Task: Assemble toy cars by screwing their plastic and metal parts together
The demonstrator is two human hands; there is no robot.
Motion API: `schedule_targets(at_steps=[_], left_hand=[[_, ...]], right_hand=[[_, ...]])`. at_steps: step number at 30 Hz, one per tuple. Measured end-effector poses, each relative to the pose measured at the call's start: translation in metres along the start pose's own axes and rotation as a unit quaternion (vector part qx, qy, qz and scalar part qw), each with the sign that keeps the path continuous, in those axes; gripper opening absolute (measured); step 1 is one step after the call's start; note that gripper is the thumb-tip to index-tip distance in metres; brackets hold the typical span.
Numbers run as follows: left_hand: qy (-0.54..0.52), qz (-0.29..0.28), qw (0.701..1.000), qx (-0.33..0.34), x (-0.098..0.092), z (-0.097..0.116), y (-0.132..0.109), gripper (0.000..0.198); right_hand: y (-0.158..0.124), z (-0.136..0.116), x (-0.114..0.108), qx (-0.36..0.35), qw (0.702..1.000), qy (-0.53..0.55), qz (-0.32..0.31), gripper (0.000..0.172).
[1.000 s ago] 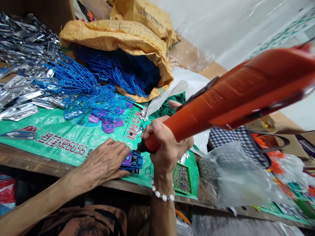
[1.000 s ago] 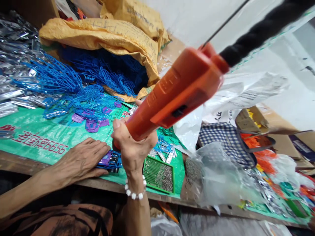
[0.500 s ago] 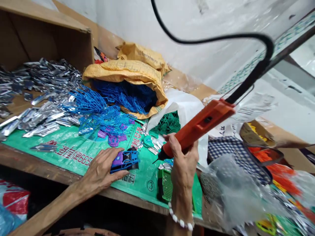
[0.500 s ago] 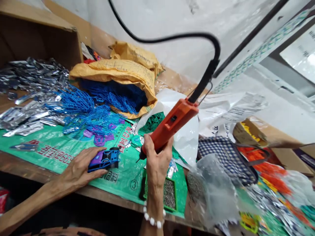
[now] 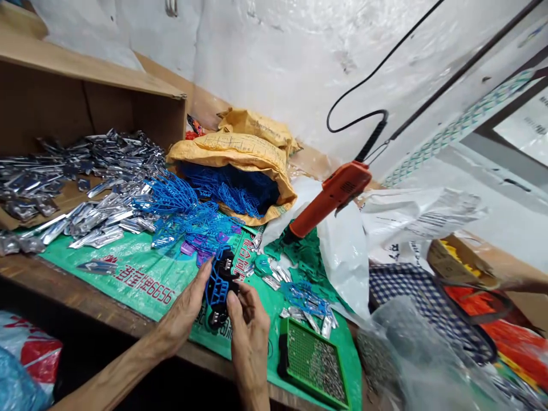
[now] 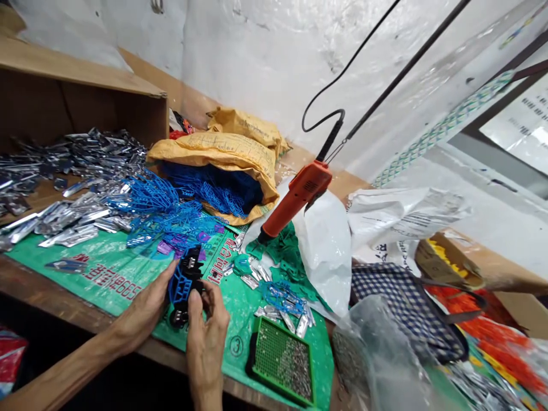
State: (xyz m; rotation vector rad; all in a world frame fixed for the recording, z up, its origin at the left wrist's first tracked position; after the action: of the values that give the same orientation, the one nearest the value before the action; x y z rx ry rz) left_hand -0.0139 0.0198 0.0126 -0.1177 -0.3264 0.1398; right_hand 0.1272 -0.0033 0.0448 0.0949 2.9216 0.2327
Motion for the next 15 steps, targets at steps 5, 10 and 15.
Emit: schedule_targets(at_steps=[5,10,15], left_hand=[[-0.088,-0.084,0.988,-0.099,-0.001,0.006,0.0,0.078],[-0.016,-0.056,0.994,-0.092,-0.011,0.013,0.001,0.084],[-0.05,-0.034,0.994,-0.089,-0.016,0.022,0.003,0.079]], right_hand=[[0.012,0.001,0.008,0.087,0.973,0.215,-0.007,0.031],[0.012,0.005,0.022,0.124,0.951,0.282,-0.028,0.029],[0.017,0.002,0.019,0.048,0.995,0.054,-0.065,0.045]])
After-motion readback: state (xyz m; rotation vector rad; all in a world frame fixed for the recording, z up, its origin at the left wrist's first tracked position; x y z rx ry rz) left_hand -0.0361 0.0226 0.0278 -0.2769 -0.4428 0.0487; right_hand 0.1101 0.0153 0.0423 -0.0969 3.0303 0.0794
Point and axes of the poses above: each hand's wrist, its own y-axis towards the middle knuckle, its own x-axis out of the palm, z = x × y, the point moved 2 cm from there along y, towards the middle knuckle, and after that the axes turned 2 degrees about -x, right-handed, at the moved point
